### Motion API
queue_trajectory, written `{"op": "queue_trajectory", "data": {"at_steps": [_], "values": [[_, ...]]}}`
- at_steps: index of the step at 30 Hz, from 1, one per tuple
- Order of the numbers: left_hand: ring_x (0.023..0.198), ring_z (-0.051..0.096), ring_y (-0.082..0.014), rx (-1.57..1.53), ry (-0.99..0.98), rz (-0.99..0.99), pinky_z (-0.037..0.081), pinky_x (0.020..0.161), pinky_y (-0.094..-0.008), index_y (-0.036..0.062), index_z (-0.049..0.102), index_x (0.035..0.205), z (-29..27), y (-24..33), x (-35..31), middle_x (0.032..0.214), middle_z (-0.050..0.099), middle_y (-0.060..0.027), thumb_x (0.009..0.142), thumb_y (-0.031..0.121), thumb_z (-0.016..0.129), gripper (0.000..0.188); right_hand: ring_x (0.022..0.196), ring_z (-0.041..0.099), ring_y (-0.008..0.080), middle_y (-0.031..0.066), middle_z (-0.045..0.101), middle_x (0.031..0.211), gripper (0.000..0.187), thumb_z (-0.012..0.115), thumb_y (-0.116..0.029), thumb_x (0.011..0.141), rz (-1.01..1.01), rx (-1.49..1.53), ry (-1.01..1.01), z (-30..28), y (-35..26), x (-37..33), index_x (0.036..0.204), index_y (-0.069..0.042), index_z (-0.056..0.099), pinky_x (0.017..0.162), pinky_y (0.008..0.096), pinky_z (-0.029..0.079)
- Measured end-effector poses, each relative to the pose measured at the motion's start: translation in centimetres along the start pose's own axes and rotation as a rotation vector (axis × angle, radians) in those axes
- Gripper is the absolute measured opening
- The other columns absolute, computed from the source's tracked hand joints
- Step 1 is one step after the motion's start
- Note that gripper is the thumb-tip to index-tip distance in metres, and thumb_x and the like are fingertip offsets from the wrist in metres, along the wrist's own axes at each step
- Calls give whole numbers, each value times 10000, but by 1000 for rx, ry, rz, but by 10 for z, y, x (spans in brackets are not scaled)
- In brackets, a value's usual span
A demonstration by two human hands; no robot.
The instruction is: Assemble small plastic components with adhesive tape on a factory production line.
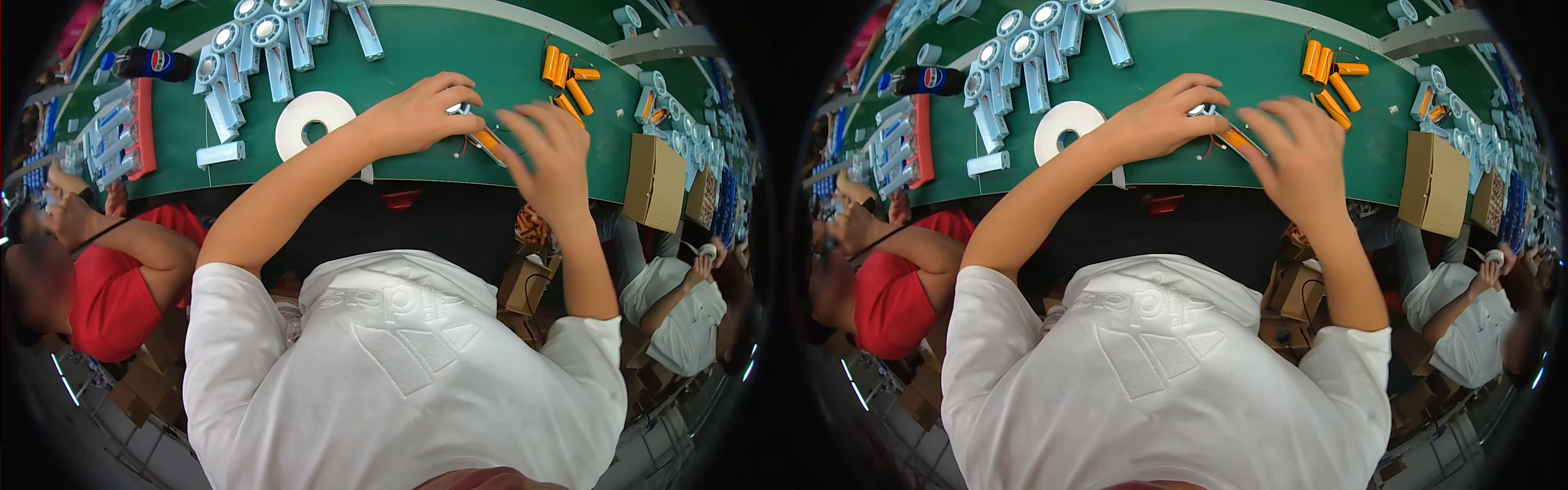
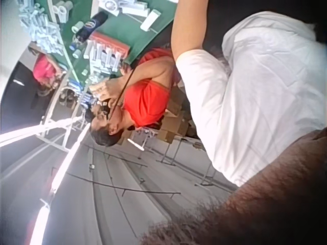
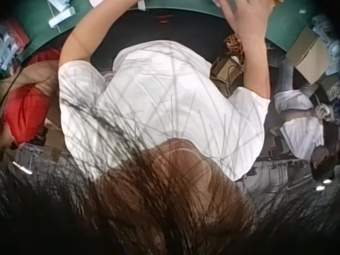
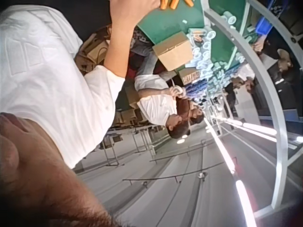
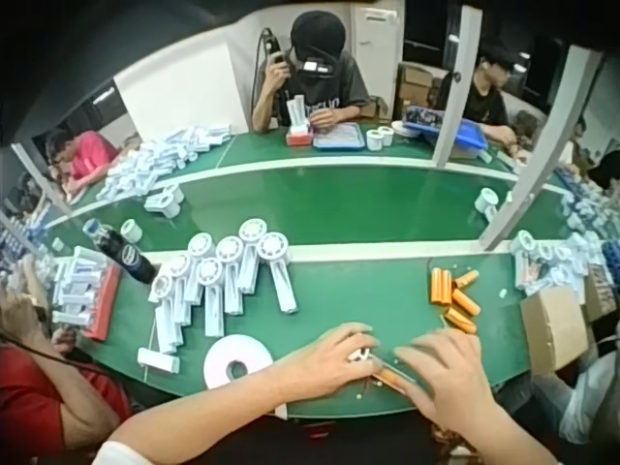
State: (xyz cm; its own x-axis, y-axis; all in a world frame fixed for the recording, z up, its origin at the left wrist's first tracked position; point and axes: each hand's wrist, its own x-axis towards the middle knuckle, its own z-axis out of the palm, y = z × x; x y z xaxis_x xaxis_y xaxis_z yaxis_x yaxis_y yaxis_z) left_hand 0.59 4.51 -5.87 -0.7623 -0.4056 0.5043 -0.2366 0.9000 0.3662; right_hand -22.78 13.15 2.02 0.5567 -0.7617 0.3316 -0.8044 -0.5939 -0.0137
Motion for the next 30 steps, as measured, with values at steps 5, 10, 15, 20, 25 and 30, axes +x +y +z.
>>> {"op": "queue_trajectory", "data": {"at_steps": [5, 10, 15, 20, 25, 30], "values": [[1281, 544, -284, -9, -45, 44, 519, 1040, -360, 133, 752, 961, 1, 1, 7, 1270, 613, -39, 850, 85, 747, 121, 724, 626, 114, 64, 667, 1186, 361, 814, -110, 892, 955, 941, -124, 29, 6, -40, 1235, -59, 714, 614, 225, 497], [1231, 552, -278, 12, -81, 8, 517, 1024, -354, 137, 765, 993, -1, 2, 7, 1254, 608, -36, 851, 86, 744, 153, 636, 558, 85, 54, 674, 1117, 218, 791, -114, 941, 1044, 1276, -56, 57, 0, -38, 1127, -5, 765, 569, 216, 461], [1205, 549, -276, 30, -73, -28, 514, 1022, -363, 153, 760, 1004, 3, 5, 5, 1243, 605, -35, 839, 75, 738, 184, 607, 534, 87, 40, 679, 997, 162, 794, -116, 940, 1081, 1341, -103, 54, 3, -37, 1038, 13, 782, 544, 202, 437], [1242, 522, -302, 31, -43, 5, 498, 1013, -456, 196, 724, 1007, 11, 1, 5, 1252, 594, -42, 861, 157, 691, 154, 603, 512, 73, 10, 672, 873, 153, 776, -111, 952, 1003, 1131, -119, 55, 7, -37, 1053, 4, 778, 526, 194, 424], [1355, 463, -345, 268, 14, -81, 309, 1164, -654, 209, 697, 1051, 11, 16, -7, 1363, 573, -56, 846, 203, 714, 206, 620, 509, 77, 9, 678, 872, 156, 764, -110, 957, 947, 1039, -22, 67, -8, -46, 1070, -1, 766, 537, 209, 426], [1418, 419, -341, 97, 74, -340, 226, 1202, -618, 259, 601, 1372, -52, 62, -47, 1555, 433, -87, 820, 324, 808, 593, 737, 574, 126, 60, 686, 953, 214, 782, -126, 940, 458, 464, 202, 72, -28, -33, 1097, 19, 761, 644, 260, 481]]}}
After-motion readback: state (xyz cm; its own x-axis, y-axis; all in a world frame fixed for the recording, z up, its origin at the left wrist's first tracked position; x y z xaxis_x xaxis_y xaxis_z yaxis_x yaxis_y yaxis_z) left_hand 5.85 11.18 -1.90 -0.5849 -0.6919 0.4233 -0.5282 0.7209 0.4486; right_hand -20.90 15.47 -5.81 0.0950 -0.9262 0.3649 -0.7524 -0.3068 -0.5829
